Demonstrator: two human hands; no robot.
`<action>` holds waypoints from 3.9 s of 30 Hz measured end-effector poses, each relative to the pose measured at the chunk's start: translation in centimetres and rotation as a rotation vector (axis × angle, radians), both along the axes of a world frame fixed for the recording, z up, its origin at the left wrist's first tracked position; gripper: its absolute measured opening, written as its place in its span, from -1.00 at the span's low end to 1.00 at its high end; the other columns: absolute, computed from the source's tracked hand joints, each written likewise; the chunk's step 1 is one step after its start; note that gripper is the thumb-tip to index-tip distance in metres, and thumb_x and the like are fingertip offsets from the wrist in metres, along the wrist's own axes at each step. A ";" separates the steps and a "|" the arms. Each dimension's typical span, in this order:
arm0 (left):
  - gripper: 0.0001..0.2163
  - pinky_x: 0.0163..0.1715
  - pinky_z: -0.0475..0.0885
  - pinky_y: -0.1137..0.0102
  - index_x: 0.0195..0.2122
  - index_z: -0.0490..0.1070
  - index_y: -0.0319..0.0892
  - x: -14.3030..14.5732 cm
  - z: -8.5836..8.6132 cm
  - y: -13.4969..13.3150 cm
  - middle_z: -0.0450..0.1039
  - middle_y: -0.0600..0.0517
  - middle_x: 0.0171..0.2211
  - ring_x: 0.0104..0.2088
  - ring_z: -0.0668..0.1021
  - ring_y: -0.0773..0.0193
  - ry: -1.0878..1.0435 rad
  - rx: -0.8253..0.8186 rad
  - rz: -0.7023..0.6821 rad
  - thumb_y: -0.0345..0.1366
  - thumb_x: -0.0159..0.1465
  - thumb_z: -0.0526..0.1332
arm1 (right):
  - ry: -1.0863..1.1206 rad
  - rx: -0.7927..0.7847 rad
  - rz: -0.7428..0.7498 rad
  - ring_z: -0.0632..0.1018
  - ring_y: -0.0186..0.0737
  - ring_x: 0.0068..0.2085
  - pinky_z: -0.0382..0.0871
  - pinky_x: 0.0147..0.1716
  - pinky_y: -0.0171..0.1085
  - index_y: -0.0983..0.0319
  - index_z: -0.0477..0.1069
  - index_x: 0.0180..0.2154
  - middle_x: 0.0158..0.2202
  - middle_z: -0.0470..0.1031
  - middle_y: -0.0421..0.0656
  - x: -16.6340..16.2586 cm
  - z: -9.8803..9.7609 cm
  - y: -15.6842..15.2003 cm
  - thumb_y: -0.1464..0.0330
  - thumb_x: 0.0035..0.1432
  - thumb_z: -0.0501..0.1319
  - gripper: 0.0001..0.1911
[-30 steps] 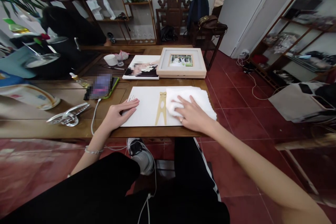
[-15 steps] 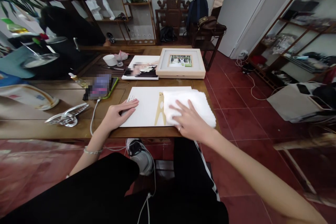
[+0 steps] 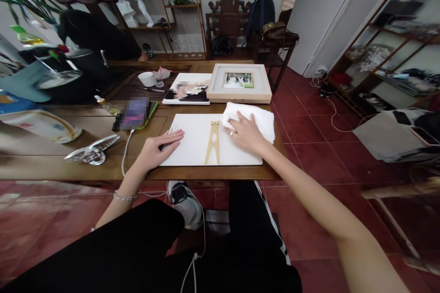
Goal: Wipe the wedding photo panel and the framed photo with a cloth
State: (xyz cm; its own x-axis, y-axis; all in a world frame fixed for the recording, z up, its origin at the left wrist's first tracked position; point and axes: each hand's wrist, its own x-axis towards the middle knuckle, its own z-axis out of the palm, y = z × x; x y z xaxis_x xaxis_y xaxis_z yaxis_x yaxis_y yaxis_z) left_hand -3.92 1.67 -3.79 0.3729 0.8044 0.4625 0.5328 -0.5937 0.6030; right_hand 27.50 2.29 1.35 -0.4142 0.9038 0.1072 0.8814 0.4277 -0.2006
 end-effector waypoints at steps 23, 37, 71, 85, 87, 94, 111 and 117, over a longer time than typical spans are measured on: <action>-0.75 0.24 0.27 0.04 -0.04 0.54 -0.09 0.0 -0.2 0.2 0.51 -0.04 0.01 0.09 0.51 0.11 -0.015 0.005 -0.006 -0.25 0.29 0.20 | 0.039 -0.106 0.130 0.01 0.18 0.37 -0.12 0.21 0.42 0.22 0.40 0.02 0.25 0.29 0.00 -1.2 0.9 -4.8 0.42 0.29 -0.05 -0.64; -0.75 0.24 0.27 0.05 -0.04 0.55 -0.10 0.1 0.0 0.0 0.51 -0.04 0.01 0.09 0.51 0.09 -0.026 -0.008 -0.011 -0.25 0.31 0.18 | -0.105 0.045 0.415 0.02 0.31 0.35 -0.19 0.21 0.43 0.18 0.52 -0.04 0.32 0.17 0.02 -7.8 0.3 -7.5 0.39 0.17 0.15 -0.67; -0.78 0.05 0.44 0.21 -0.18 0.58 -0.20 0.0 0.3 0.1 0.58 -0.11 -0.10 -0.04 0.59 0.14 -0.008 0.127 0.153 -0.28 0.30 0.15 | -0.059 0.049 0.164 0.14 0.15 0.32 -0.01 0.19 0.33 0.24 0.44 0.04 0.26 0.29 0.03 -8.6 0.8 -0.2 0.38 0.29 0.02 -0.64; -0.76 -0.23 0.48 0.34 -0.13 0.44 -0.22 -0.6 0.0 0.5 0.59 -0.07 -0.26 -0.30 0.61 0.18 -0.020 -0.051 0.417 -0.27 0.26 0.10 | -0.080 0.059 0.486 0.19 0.12 0.31 0.02 0.21 0.28 0.22 0.48 -0.03 0.23 0.33 0.02 -8.8 1.1 -5.7 0.40 0.20 0.13 -0.68; -0.76 -0.24 0.48 0.35 -0.11 0.45 -0.21 -0.5 0.1 0.4 0.60 -0.06 -0.26 -0.30 0.61 0.19 -0.015 -0.058 0.426 -0.27 0.26 0.10 | -0.062 0.029 0.354 0.19 0.04 0.32 -0.01 0.22 0.29 0.21 0.48 -0.06 0.21 0.36 0.03 -5.1 1.2 -5.2 0.43 0.21 0.09 -0.70; -0.77 -0.23 0.45 0.37 -0.15 0.49 -0.20 -0.7 0.2 0.1 0.59 -0.06 -0.28 -0.30 0.60 0.20 -0.079 -0.108 0.421 -0.24 0.25 0.15 | 0.050 0.199 -0.062 0.18 0.12 0.33 -0.09 0.20 0.41 0.27 0.49 -0.16 0.24 0.29 0.12 5.0 -1.9 -3.6 0.41 0.27 0.02 -0.72; -0.80 -0.55 0.48 0.54 -0.42 0.33 -0.16 1.0 5.9 0.3 0.58 0.06 -0.25 -0.44 0.58 0.36 -1.069 -0.883 0.315 -0.49 0.01 0.35 | 0.240 0.246 0.052 0.11 0.09 0.35 -0.15 0.24 0.37 0.24 0.49 -0.33 0.25 0.31 -0.01 4.2 -3.5 -4.6 0.41 0.27 0.07 -0.77; -0.54 -0.38 0.58 0.39 -0.13 0.44 -0.15 1.0 6.7 -0.9 0.61 -0.03 -0.22 -0.33 0.65 0.19 -0.952 -0.887 0.402 -0.58 -0.08 0.40 | 0.403 0.226 -0.099 0.28 0.06 0.28 0.04 0.26 0.22 0.21 0.46 -0.11 0.21 0.35 0.02 3.4 -1.4 -4.9 0.31 0.33 0.01 -0.71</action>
